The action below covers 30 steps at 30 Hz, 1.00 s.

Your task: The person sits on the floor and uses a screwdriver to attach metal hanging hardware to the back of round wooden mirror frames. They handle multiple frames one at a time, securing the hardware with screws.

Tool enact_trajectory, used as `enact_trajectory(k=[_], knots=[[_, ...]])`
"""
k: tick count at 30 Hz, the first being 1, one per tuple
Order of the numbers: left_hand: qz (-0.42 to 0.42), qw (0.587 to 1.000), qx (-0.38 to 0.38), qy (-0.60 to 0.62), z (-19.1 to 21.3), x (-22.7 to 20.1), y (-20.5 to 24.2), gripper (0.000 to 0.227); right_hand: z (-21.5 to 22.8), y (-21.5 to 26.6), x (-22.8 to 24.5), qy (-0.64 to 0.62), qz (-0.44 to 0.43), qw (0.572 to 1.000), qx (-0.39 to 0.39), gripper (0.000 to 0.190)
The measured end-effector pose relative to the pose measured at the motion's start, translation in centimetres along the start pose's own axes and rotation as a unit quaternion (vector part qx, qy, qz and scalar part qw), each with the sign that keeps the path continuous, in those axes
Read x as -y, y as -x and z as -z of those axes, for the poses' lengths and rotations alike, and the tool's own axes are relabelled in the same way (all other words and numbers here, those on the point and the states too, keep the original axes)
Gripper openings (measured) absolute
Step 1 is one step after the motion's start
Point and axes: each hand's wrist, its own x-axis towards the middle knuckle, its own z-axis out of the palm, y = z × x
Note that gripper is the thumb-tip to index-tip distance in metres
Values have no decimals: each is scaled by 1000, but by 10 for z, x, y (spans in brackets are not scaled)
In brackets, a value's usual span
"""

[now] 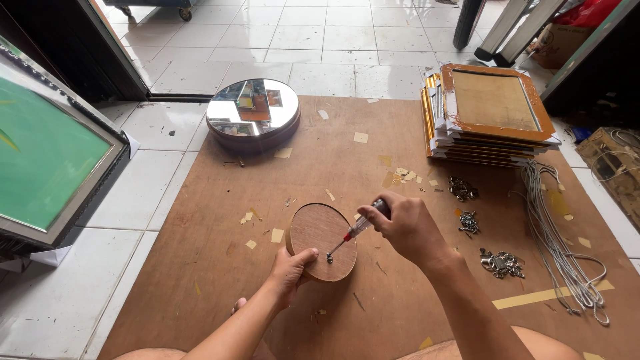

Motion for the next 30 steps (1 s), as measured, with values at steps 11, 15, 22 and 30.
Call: enact_trajectory(k=[11, 15, 22, 30], knots=[[-20, 999, -26, 33, 19, 10, -30, 47, 14, 9, -4, 14, 175, 980, 95, 24], [-14, 1000, 1, 27, 11, 3, -15, 51, 18, 14, 7, 4, 113, 987, 111, 53], [-3, 1000, -1, 4, 5, -2, -1, 58, 39, 29, 54, 98, -114, 979, 141, 99], [-10, 1000, 4, 25, 4, -2, -1, 55, 9, 10, 15, 145, -19, 989, 34, 42]])
